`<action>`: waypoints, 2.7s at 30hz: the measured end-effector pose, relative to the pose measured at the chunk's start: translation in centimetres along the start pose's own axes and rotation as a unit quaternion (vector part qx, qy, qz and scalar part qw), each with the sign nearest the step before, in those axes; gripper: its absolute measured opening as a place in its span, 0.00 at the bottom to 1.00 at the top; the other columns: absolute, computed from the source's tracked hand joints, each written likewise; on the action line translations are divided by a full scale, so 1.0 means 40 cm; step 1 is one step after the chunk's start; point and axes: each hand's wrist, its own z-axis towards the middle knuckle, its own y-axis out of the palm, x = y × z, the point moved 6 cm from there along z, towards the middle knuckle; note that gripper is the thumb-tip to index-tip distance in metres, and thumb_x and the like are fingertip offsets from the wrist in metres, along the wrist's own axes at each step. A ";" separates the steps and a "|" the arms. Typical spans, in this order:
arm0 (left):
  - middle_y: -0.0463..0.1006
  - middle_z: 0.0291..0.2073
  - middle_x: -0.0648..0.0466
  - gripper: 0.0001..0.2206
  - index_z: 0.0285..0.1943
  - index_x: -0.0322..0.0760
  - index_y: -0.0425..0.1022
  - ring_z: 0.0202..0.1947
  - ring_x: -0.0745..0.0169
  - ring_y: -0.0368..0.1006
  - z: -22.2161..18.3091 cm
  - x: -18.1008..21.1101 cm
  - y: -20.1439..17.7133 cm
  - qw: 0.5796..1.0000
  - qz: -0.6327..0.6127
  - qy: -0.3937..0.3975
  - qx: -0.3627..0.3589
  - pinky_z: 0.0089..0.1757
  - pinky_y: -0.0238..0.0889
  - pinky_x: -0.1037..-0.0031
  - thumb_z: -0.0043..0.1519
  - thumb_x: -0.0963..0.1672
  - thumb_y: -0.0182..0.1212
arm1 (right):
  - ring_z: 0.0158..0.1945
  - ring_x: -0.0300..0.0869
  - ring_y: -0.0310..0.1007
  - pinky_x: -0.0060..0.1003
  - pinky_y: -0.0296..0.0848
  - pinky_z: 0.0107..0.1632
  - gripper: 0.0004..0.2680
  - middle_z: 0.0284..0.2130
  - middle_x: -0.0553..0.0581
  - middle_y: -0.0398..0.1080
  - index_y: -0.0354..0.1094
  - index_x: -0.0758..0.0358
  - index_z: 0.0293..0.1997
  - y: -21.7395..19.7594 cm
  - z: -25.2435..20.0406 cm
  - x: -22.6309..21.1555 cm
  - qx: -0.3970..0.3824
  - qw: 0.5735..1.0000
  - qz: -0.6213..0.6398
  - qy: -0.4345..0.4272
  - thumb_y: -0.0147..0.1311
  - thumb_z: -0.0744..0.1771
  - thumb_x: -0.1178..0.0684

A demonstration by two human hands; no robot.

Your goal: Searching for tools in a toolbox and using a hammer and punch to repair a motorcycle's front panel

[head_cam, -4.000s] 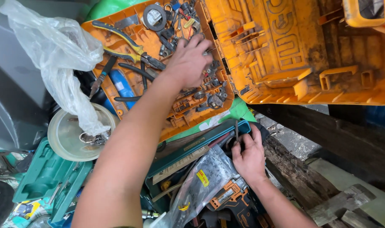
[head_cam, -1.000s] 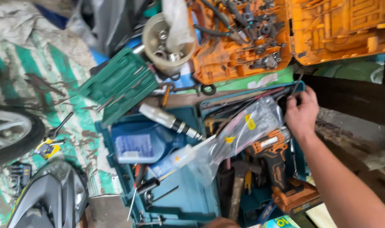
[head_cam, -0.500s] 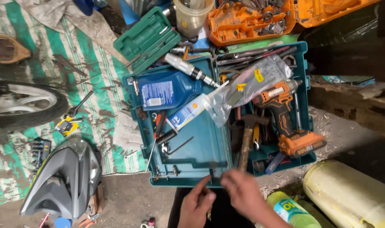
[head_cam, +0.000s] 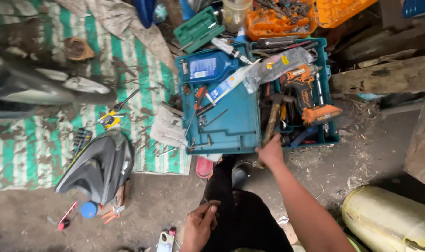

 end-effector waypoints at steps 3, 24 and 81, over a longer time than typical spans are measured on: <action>0.79 0.16 0.58 0.14 0.56 0.42 0.92 0.21 0.72 0.74 -0.119 -0.069 -0.068 0.999 -0.005 0.027 0.029 0.34 0.69 0.76 0.71 0.47 0.62 | 0.61 0.68 0.78 0.55 0.75 0.63 0.25 0.57 0.73 0.76 0.59 0.60 0.68 -0.050 0.011 0.014 0.027 0.997 0.046 0.049 0.63 0.63 0.53; 0.97 0.38 0.68 0.16 0.62 0.71 0.86 0.48 0.73 0.91 -0.272 -0.474 -0.929 0.946 0.224 -0.021 0.235 0.51 0.75 0.76 0.69 0.56 0.58 | 0.52 0.68 0.81 0.62 0.79 0.50 0.19 0.49 0.74 0.79 0.72 0.74 0.60 -0.068 -0.368 0.135 0.144 0.982 0.069 0.098 0.63 0.66 0.51; 0.82 0.63 0.45 0.23 0.74 0.56 0.72 0.59 0.39 0.79 0.336 0.333 0.058 0.968 0.231 0.070 -0.066 0.57 0.69 0.51 0.77 0.56 0.39 | 0.43 0.48 0.74 0.48 0.75 0.47 0.18 0.41 0.61 0.76 0.69 0.64 0.52 -0.471 -0.367 0.175 0.219 0.920 0.275 -0.172 0.70 0.60 0.58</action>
